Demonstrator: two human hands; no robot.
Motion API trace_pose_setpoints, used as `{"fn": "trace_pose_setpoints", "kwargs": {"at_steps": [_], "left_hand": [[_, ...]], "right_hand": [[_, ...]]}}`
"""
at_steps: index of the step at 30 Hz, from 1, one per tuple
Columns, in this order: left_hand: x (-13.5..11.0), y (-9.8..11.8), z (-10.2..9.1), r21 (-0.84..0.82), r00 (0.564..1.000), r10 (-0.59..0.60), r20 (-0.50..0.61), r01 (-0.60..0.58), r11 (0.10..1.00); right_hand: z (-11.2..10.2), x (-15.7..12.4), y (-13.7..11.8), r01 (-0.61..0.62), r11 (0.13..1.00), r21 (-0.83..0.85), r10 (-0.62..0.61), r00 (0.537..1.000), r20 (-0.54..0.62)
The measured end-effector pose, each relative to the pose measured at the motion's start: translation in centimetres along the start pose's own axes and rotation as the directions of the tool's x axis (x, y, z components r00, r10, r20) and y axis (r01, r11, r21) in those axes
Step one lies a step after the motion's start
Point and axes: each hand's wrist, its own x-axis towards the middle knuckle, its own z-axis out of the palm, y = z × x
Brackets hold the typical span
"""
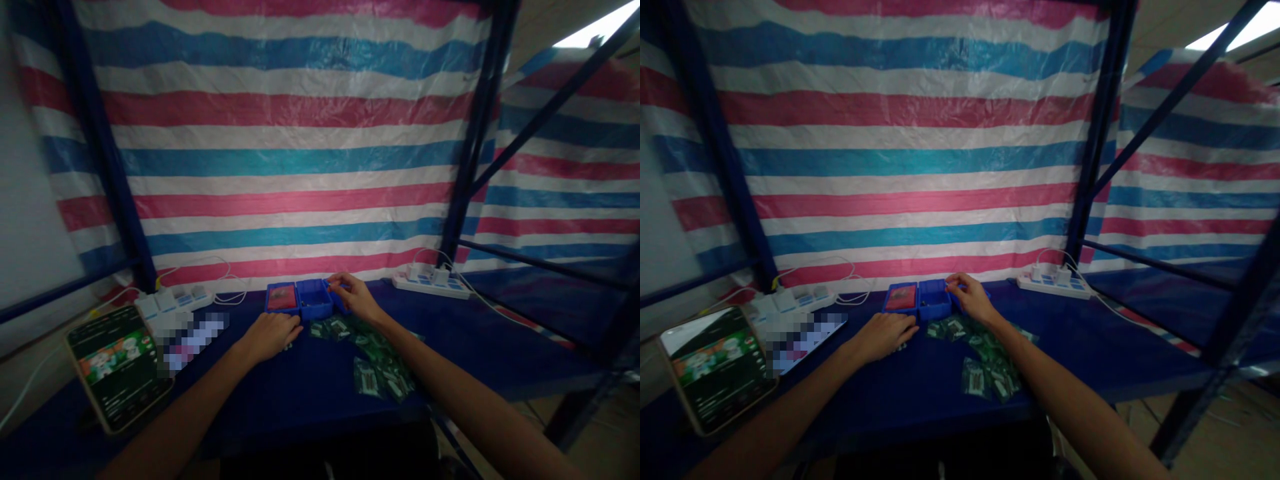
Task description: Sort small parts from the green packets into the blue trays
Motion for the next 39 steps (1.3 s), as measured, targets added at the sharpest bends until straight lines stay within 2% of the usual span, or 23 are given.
{"fn": "trace_pose_setpoints", "kwargs": {"at_steps": [9, 13, 18, 23, 29, 33, 39], "left_hand": [[0.0, -0.3, -0.4, 0.003, 1.0, -0.012, 0.005, 0.012, 1.0], [0.1, 0.0, -0.4, 0.002, 0.999, -0.011, 0.042, 0.011, 1.0], [0.1, 0.1, -0.6, -0.009, 1.0, -0.006, 0.001, 0.006, 1.0], [0.0, -0.3, -0.8, 0.009, 1.0, -0.006, 0.019, 0.006, 1.0], [-0.4, -0.9, -2.2, -0.032, 0.997, -0.067, -0.037, 0.066, 0.997], [-0.7, -0.9, -3.0, -0.101, 0.998, -0.067, 0.013, 0.068, 0.993], [-0.9, -0.8, -3.0, -0.2, 0.995, -0.059, 0.08, 0.074, 0.977]], "right_hand": [[-0.1, 0.0, 0.0, 0.029, 1.0, -0.002, -0.029, 0.999, 0.014], [-0.1, 0.1, 0.1, 0.017, 1.0, -0.018, -0.017, 1.0, 0.015], [-0.1, 0.1, 0.2, 0.002, 1.0, -0.018, -0.002, 0.999, 0.049], [0.0, 0.1, 0.3, -0.003, 1.0, -0.001, 0.003, 0.999, 0.051], [0.0, 0.0, 0.3, -0.006, 1.0, 0.007, 0.006, 0.999, 0.054], [0.0, 0.1, 0.4, -0.018, 1.0, 0.012, 0.017, 0.998, 0.055], [0.0, 0.1, 0.4, -0.024, 0.999, 0.027, 0.022, 0.998, 0.062]]}}
